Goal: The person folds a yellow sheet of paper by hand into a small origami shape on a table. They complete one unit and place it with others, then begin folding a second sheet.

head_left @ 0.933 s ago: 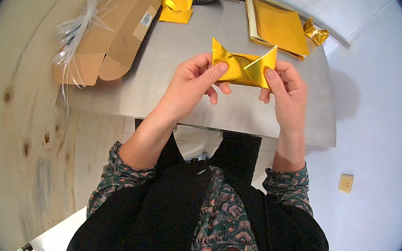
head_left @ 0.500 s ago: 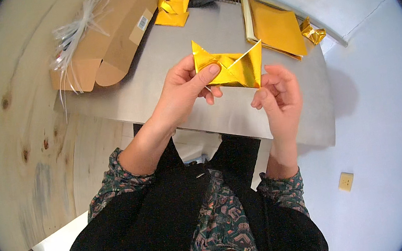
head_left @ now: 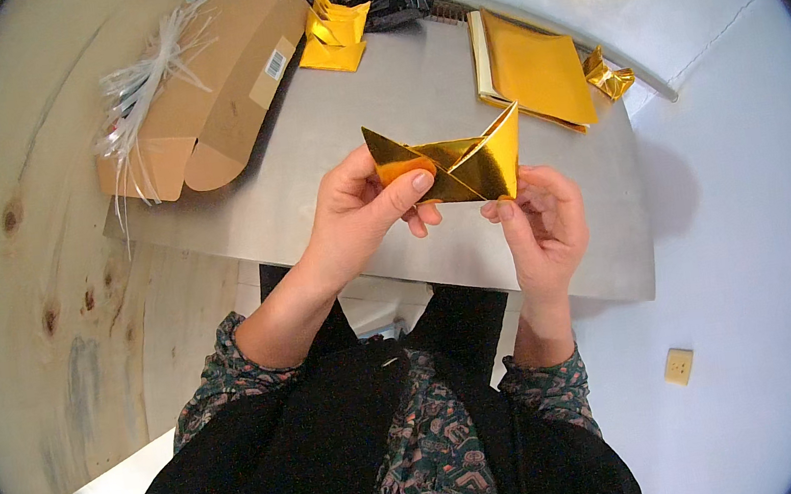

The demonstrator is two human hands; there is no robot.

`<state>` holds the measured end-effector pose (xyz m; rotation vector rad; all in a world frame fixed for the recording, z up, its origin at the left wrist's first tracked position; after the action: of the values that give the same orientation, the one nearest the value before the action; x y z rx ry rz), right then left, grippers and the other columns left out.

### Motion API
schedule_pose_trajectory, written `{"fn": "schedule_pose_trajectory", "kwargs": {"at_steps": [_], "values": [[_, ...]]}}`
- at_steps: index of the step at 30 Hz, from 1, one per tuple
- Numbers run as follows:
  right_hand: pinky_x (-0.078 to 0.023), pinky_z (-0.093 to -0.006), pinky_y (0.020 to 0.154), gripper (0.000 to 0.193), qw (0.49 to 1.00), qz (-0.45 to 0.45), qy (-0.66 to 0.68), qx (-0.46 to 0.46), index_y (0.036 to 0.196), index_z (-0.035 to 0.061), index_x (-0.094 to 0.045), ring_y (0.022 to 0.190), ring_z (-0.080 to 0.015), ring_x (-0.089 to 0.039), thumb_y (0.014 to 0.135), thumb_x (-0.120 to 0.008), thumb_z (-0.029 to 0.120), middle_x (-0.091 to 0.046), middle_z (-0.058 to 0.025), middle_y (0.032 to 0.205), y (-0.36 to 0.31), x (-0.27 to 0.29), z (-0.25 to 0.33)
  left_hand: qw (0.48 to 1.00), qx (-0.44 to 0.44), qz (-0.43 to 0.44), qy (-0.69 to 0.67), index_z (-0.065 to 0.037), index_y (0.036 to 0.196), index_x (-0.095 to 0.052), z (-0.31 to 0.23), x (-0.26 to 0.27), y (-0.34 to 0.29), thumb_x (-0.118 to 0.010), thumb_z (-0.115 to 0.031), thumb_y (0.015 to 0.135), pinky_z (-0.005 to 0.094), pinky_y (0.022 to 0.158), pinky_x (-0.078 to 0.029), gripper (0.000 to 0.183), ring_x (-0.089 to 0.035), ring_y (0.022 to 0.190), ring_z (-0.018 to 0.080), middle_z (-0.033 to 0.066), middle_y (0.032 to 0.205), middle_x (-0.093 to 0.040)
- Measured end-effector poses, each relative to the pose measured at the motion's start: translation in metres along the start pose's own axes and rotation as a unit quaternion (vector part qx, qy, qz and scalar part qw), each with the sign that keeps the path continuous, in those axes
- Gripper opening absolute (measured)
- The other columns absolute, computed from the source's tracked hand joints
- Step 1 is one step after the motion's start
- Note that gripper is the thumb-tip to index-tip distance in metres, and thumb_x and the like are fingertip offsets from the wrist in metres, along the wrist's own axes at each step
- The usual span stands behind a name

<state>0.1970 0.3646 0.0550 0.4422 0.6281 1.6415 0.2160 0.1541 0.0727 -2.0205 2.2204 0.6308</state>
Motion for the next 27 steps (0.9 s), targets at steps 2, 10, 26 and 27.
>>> {"fn": "schedule_pose_trajectory", "kwargs": {"at_steps": [2,10,26,27], "values": [[-0.060,-0.0302,0.083,0.036,1.000,0.000,0.005,-0.005,0.127,-0.0044,-0.056,0.089,-0.0182,-0.075,0.094,-0.068,-0.010,-0.070,-0.0153,0.115,-0.001,0.000,-0.001,1.000,-0.023,-0.001,-0.001,-0.002,0.115,-0.065,-0.002,-0.002,-0.001,-0.067,-0.012,0.102,0.0271,0.054,-0.056,0.017,-0.070,0.070,0.0145,0.0089,0.095,-0.073],[-0.052,-0.0395,0.100,0.042,0.996,-0.029,-0.057,0.062,0.129,-0.0011,-0.061,0.112,-0.0239,-0.065,0.089,-0.073,0.000,-0.068,-0.0149,0.123,0.012,0.001,0.009,0.972,0.125,0.066,0.185,-0.006,0.103,-0.072,-0.033,0.019,0.019,-0.078,-0.027,0.096,0.0198,0.047,-0.038,0.023,-0.054,0.057,0.0016,-0.0058,0.071,-0.061],[-0.046,-0.0262,0.077,0.023,0.968,0.034,-0.246,-0.017,0.104,0.0060,-0.071,0.088,-0.0108,-0.058,0.085,-0.083,0.007,-0.069,-0.0035,0.105,0.006,-0.035,-0.021,0.990,0.005,-0.035,0.133,-0.006,0.095,-0.074,0.005,0.007,0.058,-0.077,-0.031,0.097,0.0186,0.055,-0.044,0.025,-0.057,0.067,0.0012,-0.0048,0.077,-0.066],[-0.045,-0.0256,0.076,0.020,0.977,0.032,-0.204,-0.051,0.103,0.0059,-0.071,0.087,-0.0103,-0.057,0.086,-0.082,0.007,-0.068,-0.0026,0.104,0.006,-0.037,-0.024,0.987,0.003,-0.029,0.157,-0.004,0.095,-0.073,0.005,0.008,0.062,-0.078,-0.029,0.097,0.0193,0.058,-0.047,0.025,-0.061,0.070,0.0025,-0.0027,0.081,-0.069]]}}
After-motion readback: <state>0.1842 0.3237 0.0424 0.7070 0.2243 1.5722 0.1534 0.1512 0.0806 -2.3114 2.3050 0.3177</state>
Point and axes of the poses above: each hand's wrist, its own y-axis towards the middle knuckle, its own x-axis out of the back of the hand, z = x × y, the point moved 1 cm from there along y, towards the middle knuckle
